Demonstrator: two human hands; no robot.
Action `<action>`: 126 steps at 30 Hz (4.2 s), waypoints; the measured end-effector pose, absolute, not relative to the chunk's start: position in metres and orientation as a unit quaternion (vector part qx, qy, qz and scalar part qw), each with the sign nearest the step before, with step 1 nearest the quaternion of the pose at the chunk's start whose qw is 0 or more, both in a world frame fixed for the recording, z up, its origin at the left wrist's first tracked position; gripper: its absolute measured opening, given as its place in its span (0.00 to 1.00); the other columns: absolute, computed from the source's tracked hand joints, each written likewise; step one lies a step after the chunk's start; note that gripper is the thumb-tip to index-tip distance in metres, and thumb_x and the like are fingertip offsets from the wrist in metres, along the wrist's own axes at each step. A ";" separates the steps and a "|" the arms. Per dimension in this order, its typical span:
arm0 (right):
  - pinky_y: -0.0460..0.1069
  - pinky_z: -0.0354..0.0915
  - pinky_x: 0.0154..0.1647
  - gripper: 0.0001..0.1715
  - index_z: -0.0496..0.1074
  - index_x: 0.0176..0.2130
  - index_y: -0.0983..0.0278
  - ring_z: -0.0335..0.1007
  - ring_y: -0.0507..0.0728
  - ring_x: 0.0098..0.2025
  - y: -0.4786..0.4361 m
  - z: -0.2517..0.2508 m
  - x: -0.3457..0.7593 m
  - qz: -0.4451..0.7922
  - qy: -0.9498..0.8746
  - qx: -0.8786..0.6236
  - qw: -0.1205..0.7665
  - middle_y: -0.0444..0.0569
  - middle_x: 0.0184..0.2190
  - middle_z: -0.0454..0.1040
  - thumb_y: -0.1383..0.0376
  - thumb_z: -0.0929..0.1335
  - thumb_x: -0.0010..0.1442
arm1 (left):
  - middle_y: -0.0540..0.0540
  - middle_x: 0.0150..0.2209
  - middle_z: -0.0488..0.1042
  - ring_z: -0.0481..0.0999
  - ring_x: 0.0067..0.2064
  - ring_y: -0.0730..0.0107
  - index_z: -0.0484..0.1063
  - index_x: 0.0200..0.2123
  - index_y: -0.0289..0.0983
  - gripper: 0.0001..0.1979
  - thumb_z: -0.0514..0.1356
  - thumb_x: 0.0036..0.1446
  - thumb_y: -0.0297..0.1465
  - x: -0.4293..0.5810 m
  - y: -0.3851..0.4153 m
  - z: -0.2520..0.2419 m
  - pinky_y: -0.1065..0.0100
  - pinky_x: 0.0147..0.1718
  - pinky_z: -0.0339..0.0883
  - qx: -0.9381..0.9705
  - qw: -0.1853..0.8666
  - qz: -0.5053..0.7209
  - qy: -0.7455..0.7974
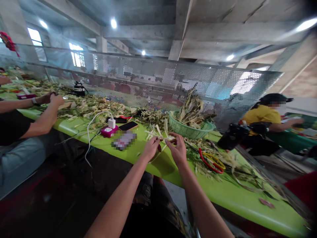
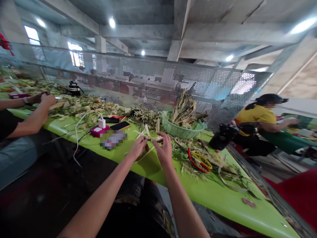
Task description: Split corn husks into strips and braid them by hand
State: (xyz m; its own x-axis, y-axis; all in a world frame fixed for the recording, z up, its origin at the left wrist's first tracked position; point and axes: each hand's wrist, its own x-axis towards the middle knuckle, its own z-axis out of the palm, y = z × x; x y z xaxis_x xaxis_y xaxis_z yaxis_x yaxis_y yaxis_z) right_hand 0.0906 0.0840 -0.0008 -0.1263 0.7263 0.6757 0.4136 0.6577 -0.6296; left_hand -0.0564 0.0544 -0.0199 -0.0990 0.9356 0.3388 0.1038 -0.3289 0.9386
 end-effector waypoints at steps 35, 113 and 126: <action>0.47 0.58 0.22 0.20 0.72 0.31 0.64 0.59 0.51 0.21 0.093 -0.006 0.087 0.400 -0.661 -0.381 0.507 0.44 0.23 0.71 0.49 0.71 0.50 | 0.54 0.21 0.62 0.58 0.23 0.77 0.74 0.34 0.35 0.12 0.56 0.57 0.38 -0.056 0.056 -0.024 0.71 0.26 0.54 0.514 0.423 0.610 0.430; 0.49 0.64 0.28 0.18 0.74 0.36 0.62 0.66 0.54 0.26 0.096 -0.013 0.087 0.324 -0.691 -0.383 0.521 0.47 0.30 0.74 0.51 0.69 0.55 | 0.48 0.26 0.73 0.70 0.30 0.71 0.77 0.32 0.35 0.11 0.62 0.50 0.36 -0.055 0.064 -0.028 0.69 0.35 0.61 0.409 0.516 0.642 0.392; 0.51 0.63 0.36 0.08 0.74 0.34 0.62 0.67 0.56 0.34 0.088 -0.001 0.089 0.125 -0.706 -0.385 0.581 0.48 0.32 0.72 0.61 0.67 0.56 | 0.43 0.37 0.80 0.75 0.44 0.61 0.79 0.33 0.35 0.11 0.61 0.50 0.34 -0.051 0.064 -0.027 0.62 0.52 0.61 0.486 0.475 0.626 0.383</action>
State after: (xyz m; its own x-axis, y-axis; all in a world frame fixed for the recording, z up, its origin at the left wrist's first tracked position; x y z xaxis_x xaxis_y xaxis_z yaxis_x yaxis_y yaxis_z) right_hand 0.0887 0.0880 -0.0011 -0.0289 0.6894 0.7238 0.3986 0.6720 -0.6241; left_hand -0.0505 0.0639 -0.0266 -0.0765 0.9667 0.2443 -0.2234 -0.2554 0.9407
